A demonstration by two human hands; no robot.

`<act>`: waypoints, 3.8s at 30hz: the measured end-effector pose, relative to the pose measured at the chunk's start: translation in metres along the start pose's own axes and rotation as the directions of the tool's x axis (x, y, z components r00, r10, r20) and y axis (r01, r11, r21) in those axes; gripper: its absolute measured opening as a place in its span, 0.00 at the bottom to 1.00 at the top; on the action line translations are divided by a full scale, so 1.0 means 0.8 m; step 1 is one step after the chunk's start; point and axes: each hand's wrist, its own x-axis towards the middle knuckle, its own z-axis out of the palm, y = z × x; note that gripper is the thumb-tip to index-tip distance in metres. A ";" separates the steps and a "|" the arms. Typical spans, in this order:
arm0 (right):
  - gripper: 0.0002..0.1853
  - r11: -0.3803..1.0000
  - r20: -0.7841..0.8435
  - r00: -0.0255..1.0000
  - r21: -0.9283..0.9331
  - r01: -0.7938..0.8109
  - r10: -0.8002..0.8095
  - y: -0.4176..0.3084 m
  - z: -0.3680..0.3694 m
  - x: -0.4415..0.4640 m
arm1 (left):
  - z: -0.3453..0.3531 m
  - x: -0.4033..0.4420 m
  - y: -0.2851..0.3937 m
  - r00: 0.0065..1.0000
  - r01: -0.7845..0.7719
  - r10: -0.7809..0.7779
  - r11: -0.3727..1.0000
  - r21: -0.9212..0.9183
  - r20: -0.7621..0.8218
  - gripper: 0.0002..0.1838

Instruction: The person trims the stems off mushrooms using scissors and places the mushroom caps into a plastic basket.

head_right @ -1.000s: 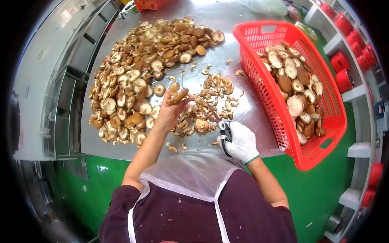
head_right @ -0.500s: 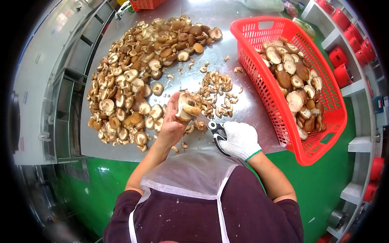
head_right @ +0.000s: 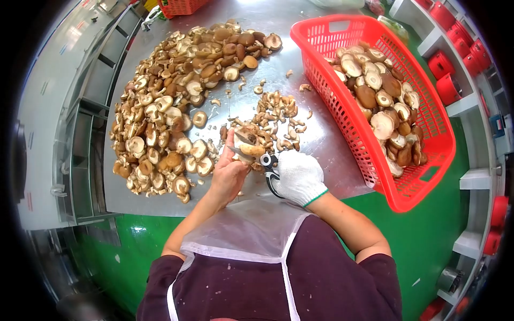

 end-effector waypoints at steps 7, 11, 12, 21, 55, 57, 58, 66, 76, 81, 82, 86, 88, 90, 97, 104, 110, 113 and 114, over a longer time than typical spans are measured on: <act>0.12 0.995 0.078 0.996 0.101 0.023 -0.031 0.020 0.033 0.003 | -0.003 0.008 0.000 0.995 0.030 -0.016 0.990 0.139 -0.099 0.50; 0.16 0.575 0.222 0.966 0.776 -0.257 0.131 0.018 0.048 0.000 | -0.022 0.017 0.010 0.998 0.034 -0.040 0.993 -0.112 -0.057 0.48; 0.16 0.474 0.331 0.913 0.781 -0.407 0.238 0.008 0.030 0.008 | -0.026 0.016 0.012 0.998 0.033 -0.039 0.989 -0.145 -0.040 0.47; 0.15 0.716 -0.140 0.950 0.690 -0.109 0.280 0.013 0.022 0.042 | -0.024 0.016 0.000 0.996 -0.017 0.019 1.000 0.018 -0.085 0.26; 0.07 -0.008 0.393 0.711 0.878 -0.479 0.583 0.089 0.087 -0.022 | 0.155 0.120 0.039 0.848 -0.453 0.138 0.688 0.567 0.511 0.27; 0.07 0.024 0.397 0.724 0.869 -0.495 0.565 0.098 0.097 -0.025 | 0.136 0.108 0.046 0.757 -0.653 0.145 0.204 0.730 0.637 0.34; 0.07 0.017 0.403 0.719 0.866 -0.499 0.566 0.096 0.092 -0.026 | 0.108 0.112 0.041 0.726 -0.686 0.150 0.104 0.720 0.671 0.33; 0.08 0.073 0.336 0.809 0.905 -0.420 0.482 0.111 0.113 -0.041 | -0.213 0.160 0.070 0.834 0.250 0.544 -0.228 0.941 -0.090 0.20; 0.07 -0.003 0.361 0.808 0.913 -0.407 0.466 0.111 0.123 -0.042 | -0.248 0.171 0.029 0.900 0.079 0.431 0.000 0.997 -0.072 0.18; 0.20 0.824 0.062 0.920 0.425 -0.375 0.387 0.077 0.066 -0.028 | -0.163 0.129 0.005 0.947 0.265 -0.225 0.951 0.160 -0.231 0.15; 0.19 0.852 0.059 0.934 0.392 -0.346 0.352 0.064 0.047 -0.019 | -0.126 0.107 0.013 0.951 0.236 -0.219 0.970 0.052 -0.219 0.17; 0.17 0.948 0.024 0.981 0.254 -0.193 0.193 0.029 0.028 -0.001 | -0.090 0.070 0.010 0.994 0.106 -0.104 0.993 -0.058 0.040 0.24; 0.17 0.978 0.005 0.990 0.155 -0.139 0.140 0.023 0.024 0.004 | -0.079 0.060 0.010 0.998 0.059 -0.057 0.989 0.137 -0.019 0.28; 0.17 0.983 0.052 0.986 0.086 -0.165 0.161 0.020 0.025 0.006 | -0.077 0.054 -0.001 0.999 0.006 0.000 0.985 0.172 -0.037 0.30; 0.17 0.987 0.132 0.980 -0.063 -0.145 0.152 0.016 0.020 0.005 | -0.061 0.036 -0.022 0.993 -0.120 0.118 0.963 0.240 0.022 0.32; 0.17 1.000 0.259 0.966 -0.017 -0.006 0.010 0.013 0.015 0.003 | -0.057 0.030 -0.030 0.990 -0.047 0.094 0.919 0.392 -0.102 0.22; 0.18 1.000 0.294 0.956 -0.009 -0.002 0.004 0.029 0.016 0.019 | -0.067 0.042 -0.033 0.984 -0.028 0.080 0.950 0.310 -0.157 0.21; 0.20 0.999 0.330 0.944 0.031 -0.023 0.011 0.028 0.022 0.021 | -0.076 0.040 -0.027 0.991 -0.037 0.076 0.947 0.318 -0.113 0.22; 0.21 0.997 0.320 0.947 0.070 -0.039 0.015 0.028 0.032 0.021 | -0.075 0.041 -0.023 0.986 -0.011 0.062 0.952 0.307 -0.157 0.22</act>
